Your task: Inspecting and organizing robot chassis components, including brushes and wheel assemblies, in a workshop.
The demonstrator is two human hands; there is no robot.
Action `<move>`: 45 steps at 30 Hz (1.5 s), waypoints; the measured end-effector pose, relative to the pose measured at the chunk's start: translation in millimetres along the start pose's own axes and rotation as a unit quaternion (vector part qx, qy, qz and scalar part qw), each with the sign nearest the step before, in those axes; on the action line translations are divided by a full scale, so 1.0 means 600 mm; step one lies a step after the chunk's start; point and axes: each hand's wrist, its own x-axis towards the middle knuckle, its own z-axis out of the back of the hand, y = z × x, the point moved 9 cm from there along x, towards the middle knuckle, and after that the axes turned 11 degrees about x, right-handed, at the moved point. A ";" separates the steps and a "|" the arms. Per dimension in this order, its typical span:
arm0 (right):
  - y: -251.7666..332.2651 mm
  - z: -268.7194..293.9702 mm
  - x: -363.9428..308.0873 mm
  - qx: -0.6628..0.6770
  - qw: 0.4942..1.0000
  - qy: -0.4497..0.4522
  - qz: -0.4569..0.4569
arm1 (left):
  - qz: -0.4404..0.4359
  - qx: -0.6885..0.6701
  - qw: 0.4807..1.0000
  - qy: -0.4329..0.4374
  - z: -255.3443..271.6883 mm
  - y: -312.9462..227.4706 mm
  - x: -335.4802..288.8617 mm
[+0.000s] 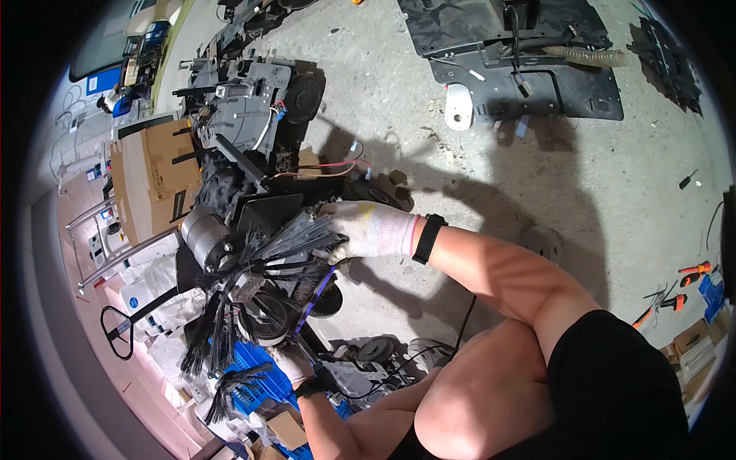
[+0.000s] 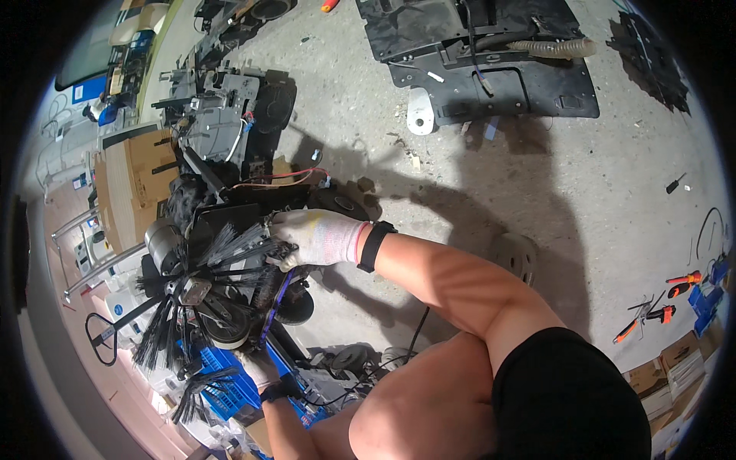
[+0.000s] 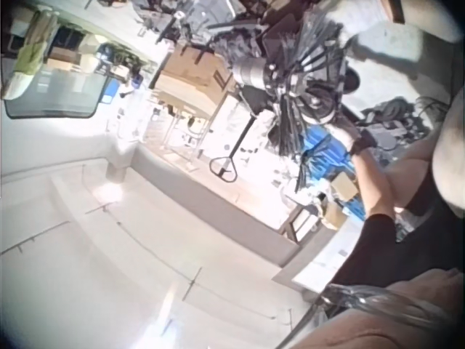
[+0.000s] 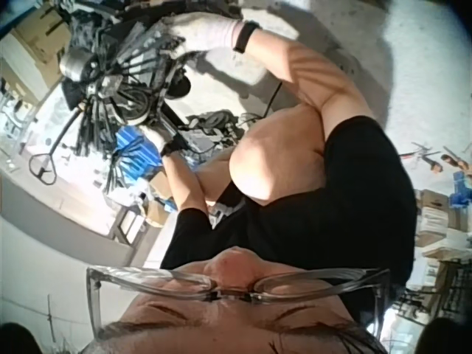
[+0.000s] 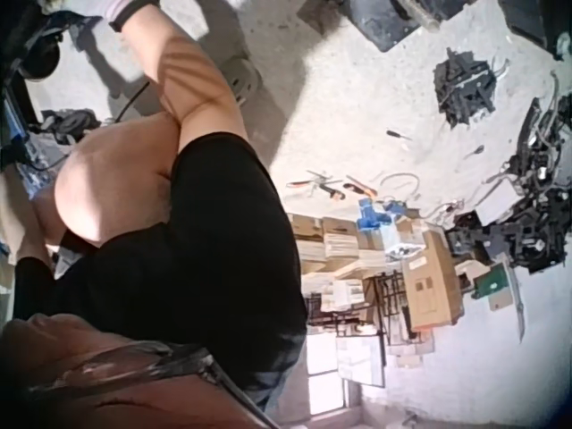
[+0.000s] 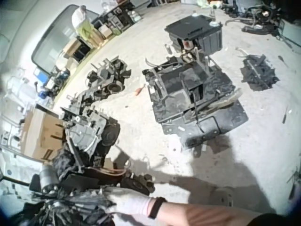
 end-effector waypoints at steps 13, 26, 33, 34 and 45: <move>-0.025 0.005 -0.034 0.159 0.969 -0.187 -0.038 | 0.088 -0.245 0.965 -0.018 0.011 0.003 0.006; -0.041 -0.016 -0.034 0.199 0.959 -0.167 -0.113 | 0.066 -0.180 0.981 -0.039 0.010 0.010 -0.001; -0.032 -0.012 -0.027 0.107 0.978 -0.174 -0.029 | 0.049 -0.110 0.990 -0.068 0.011 0.015 -0.003; -0.030 -0.014 -0.027 0.110 0.979 -0.173 -0.017 | 0.029 -0.068 0.996 -0.054 0.011 0.008 -0.002; -0.041 -0.013 -0.027 0.142 0.971 -0.191 -0.038 | 0.053 -0.118 0.991 -0.028 0.023 -0.002 0.002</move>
